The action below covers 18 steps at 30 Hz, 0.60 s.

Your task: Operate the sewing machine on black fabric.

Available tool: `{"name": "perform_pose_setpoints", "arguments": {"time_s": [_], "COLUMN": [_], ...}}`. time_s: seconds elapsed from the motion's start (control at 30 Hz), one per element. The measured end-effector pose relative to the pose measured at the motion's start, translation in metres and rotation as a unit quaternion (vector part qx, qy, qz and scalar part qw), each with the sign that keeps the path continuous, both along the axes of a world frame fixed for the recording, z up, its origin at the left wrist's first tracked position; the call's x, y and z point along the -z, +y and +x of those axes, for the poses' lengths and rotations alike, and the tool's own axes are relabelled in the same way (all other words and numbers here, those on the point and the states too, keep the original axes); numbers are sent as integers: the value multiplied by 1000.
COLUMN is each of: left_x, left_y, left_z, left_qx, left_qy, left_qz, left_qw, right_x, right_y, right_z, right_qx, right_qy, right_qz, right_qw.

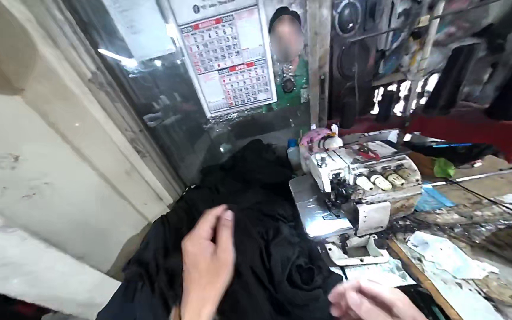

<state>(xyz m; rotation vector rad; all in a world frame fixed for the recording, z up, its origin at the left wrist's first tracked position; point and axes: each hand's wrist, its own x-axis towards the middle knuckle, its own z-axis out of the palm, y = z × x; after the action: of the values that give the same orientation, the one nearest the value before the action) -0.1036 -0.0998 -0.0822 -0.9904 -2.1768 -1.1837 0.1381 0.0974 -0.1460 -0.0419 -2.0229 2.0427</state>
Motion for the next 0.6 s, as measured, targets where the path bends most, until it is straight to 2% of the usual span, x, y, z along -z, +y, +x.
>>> {"name": "perform_pose_setpoints", "arguments": {"time_s": [0.07, 0.13, 0.2, 0.3, 0.4, 0.5, 0.53, 0.6], "left_x": [3, 23, 43, 49, 46, 50, 50, 38], "left_y": [17, 24, 19, 1, -16, -35, -39, -41], "left_z": [52, 88, 94, 91, 90, 71, 65, 61], "left_qx": [116, 212, 261, 257, 209, 158, 162, 190], "left_qy": [54, 85, 64, -15, -80, -77, -65, -80], "left_qz": [-135, -249, -290, -290, -311, -409, -407, -346], "left_qw": [983, 941, 918, 922, 924, 896, 896, 915], "right_x": [0, 6, 13, 19, 5, -9, -16, -38], "right_y": [-16, -24, -28, -27, -20, -14, -10, -6], "right_z": [-21, -34, -40, -41, -46, -68, -80, -114], "right_qx": [10, 16, 53, 125, 160, 153, 145, 107], "right_qy": [-12, -38, -50, -76, -65, -65, -82, -124], "right_qz": [-159, -303, -360, -374, -391, -365, -351, -329], "right_qw": [987, 952, 930, 916, 904, 916, 922, 930]}}
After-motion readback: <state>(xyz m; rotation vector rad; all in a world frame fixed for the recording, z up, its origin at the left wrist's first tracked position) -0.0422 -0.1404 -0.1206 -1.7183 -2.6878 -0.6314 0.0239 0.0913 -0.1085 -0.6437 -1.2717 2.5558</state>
